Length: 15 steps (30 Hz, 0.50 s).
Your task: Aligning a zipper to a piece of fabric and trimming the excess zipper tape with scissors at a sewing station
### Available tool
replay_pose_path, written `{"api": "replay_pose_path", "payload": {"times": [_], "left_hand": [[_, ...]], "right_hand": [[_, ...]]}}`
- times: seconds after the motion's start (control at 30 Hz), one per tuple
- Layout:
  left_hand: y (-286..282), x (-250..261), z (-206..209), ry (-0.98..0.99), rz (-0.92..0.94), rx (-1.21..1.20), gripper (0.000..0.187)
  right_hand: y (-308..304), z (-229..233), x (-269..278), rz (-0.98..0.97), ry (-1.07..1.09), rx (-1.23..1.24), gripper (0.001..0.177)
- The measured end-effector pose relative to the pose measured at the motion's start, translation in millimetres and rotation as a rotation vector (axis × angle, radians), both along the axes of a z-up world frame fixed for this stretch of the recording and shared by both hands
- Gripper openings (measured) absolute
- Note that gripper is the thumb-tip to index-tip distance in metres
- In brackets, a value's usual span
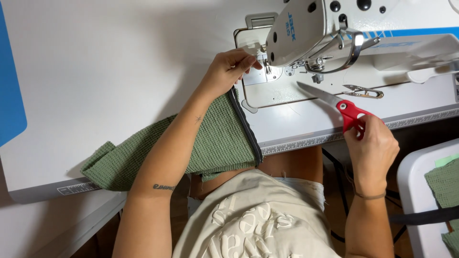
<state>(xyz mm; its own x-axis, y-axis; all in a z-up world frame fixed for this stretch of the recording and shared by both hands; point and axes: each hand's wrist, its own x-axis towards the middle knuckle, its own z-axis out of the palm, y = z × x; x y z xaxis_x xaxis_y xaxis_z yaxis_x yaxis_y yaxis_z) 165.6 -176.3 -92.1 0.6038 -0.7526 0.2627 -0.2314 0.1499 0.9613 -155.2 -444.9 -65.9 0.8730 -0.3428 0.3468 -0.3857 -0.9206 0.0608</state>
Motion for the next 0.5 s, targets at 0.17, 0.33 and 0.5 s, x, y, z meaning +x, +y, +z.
{"api": "replay_pose_path", "payload": {"times": [0.17, 0.33, 0.5], "left_hand": [[-6, -2, -8, -0.023, 0.041, -0.126, 0.025], [-10, 2, -17, 0.037, -0.047, -0.159, 0.029], [1, 10, -8, 0.277, -0.113, -0.040, 0.039]], "right_hand": [[40, 11, 10, 0.088, 0.055, 0.439, 0.055], [63, 14, 59, 0.204, 0.367, 0.369, 0.080], [65, 19, 96, 0.214, 0.460, 0.475, 0.073]]}}
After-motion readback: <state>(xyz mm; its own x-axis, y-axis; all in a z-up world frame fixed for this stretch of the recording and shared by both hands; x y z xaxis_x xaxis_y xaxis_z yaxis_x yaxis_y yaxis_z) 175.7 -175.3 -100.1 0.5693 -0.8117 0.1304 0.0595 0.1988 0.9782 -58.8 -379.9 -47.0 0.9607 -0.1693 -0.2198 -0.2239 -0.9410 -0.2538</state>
